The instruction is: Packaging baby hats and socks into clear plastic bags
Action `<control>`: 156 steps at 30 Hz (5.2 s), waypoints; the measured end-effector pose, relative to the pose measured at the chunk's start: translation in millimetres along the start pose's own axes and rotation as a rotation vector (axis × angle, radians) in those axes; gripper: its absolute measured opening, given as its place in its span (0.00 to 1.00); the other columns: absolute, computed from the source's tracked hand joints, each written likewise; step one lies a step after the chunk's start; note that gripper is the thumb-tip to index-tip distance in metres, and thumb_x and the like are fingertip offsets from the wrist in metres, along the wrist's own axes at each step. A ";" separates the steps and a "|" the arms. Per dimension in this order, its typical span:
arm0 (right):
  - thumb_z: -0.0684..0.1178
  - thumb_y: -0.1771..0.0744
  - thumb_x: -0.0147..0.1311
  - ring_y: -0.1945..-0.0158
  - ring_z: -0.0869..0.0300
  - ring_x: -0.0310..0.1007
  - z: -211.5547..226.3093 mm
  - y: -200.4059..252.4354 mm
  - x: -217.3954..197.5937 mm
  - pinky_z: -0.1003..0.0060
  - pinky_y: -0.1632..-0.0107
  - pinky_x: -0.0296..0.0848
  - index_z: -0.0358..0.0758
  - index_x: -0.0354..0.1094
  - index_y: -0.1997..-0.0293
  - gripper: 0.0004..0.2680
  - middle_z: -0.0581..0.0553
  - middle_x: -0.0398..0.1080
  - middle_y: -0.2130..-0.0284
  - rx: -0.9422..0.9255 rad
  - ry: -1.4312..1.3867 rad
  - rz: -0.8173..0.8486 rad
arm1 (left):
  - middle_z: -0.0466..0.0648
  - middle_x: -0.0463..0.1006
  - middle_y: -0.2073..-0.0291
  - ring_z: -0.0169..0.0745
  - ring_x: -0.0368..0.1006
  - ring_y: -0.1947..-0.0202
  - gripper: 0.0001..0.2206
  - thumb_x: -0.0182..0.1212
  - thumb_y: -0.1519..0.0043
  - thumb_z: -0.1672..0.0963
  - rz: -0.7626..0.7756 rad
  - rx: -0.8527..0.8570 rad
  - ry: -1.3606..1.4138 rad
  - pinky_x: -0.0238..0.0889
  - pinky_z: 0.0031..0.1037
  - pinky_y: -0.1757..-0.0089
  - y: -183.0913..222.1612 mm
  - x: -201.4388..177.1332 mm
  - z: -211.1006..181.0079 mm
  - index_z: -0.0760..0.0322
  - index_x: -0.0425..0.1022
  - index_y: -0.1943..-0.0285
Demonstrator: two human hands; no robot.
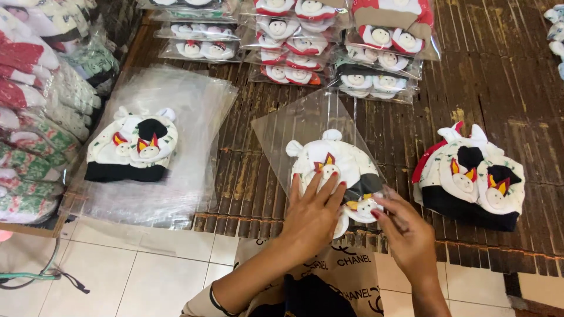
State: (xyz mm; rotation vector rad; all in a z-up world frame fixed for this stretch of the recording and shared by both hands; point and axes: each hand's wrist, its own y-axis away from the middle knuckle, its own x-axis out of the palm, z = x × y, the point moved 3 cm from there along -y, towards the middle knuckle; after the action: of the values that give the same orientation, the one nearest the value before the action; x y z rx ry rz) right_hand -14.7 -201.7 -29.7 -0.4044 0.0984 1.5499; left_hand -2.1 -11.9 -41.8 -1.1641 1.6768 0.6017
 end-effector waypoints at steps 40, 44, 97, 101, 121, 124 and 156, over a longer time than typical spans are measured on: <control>0.46 0.41 0.60 0.66 0.59 0.72 -14.5 49.0 36.0 0.66 0.62 0.71 0.47 0.79 0.69 0.03 0.48 0.73 0.64 -0.347 0.422 0.055 | 0.56 0.49 0.22 0.76 0.38 0.24 0.23 0.56 0.33 0.55 -0.307 -0.048 0.201 0.29 0.78 0.39 24.6 -16.2 6.4 0.48 0.63 0.26; 0.45 0.35 0.51 0.32 0.32 0.39 -11.4 21.1 80.0 0.37 0.36 0.48 0.27 0.65 0.43 0.16 0.27 0.53 0.33 -0.430 0.785 0.317 | 0.57 0.46 0.22 0.76 0.33 0.23 0.22 0.55 0.33 0.56 -0.317 -0.025 0.242 0.27 0.77 0.38 23.7 -16.5 3.6 0.48 0.67 0.27; 0.45 0.30 0.45 0.94 0.60 0.54 -46.7 -78.9 -16.3 0.71 0.97 0.55 0.17 0.60 0.43 0.15 0.39 0.58 0.90 0.650 -0.085 0.423 | 0.61 0.75 0.85 0.40 0.72 0.91 0.21 0.71 0.42 0.55 0.209 -0.834 1.350 0.64 0.18 0.89 41.0 -30.1 155.9 0.79 0.73 0.47; 0.44 0.31 0.50 0.94 0.61 0.57 -81.0 -85.2 -15.0 0.74 0.96 0.56 0.15 0.63 0.44 0.15 0.40 0.60 0.90 0.711 -0.259 0.489 | 0.67 0.79 0.78 0.45 0.78 0.85 0.17 0.69 0.42 0.61 0.309 -0.841 1.474 0.69 0.19 0.85 37.7 -9.8 160.5 0.80 0.71 0.49; 0.33 0.32 0.49 0.63 0.53 0.81 -73.4 -47.6 2.3 0.58 0.56 0.84 0.23 0.69 0.55 0.04 0.28 0.78 0.66 0.261 -0.132 0.209 | 0.51 0.84 0.53 0.48 0.81 0.53 0.08 0.53 0.32 0.62 -0.267 0.419 0.008 0.76 0.33 0.55 38.7 -37.3 168.8 0.61 0.80 0.53; 0.35 0.32 0.51 0.65 0.53 0.80 -66.7 -51.5 1.7 0.56 0.58 0.85 0.23 0.70 0.56 0.04 0.29 0.78 0.69 0.234 -0.068 0.243 | 0.54 0.84 0.57 0.51 0.80 0.52 0.08 0.55 0.35 0.64 -0.243 0.379 0.008 0.75 0.33 0.53 37.8 -63.7 147.6 0.63 0.80 0.54; 0.39 0.36 0.60 0.61 0.59 0.72 -43.0 -100.2 13.3 0.63 0.58 0.79 0.42 0.63 0.35 0.21 0.42 0.66 0.58 0.329 -0.204 0.113 | 0.57 0.74 0.59 0.40 0.71 0.67 0.38 0.79 0.53 0.61 -0.084 -0.455 1.093 0.75 0.28 0.70 -50.5 -17.0 160.0 0.66 0.64 0.31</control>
State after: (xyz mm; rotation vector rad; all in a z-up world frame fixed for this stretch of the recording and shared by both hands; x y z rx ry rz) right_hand 92.2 -199.5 -54.7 0.0196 0.2172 1.6423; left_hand 113.7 102.8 -85.3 -2.1195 2.4240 0.2815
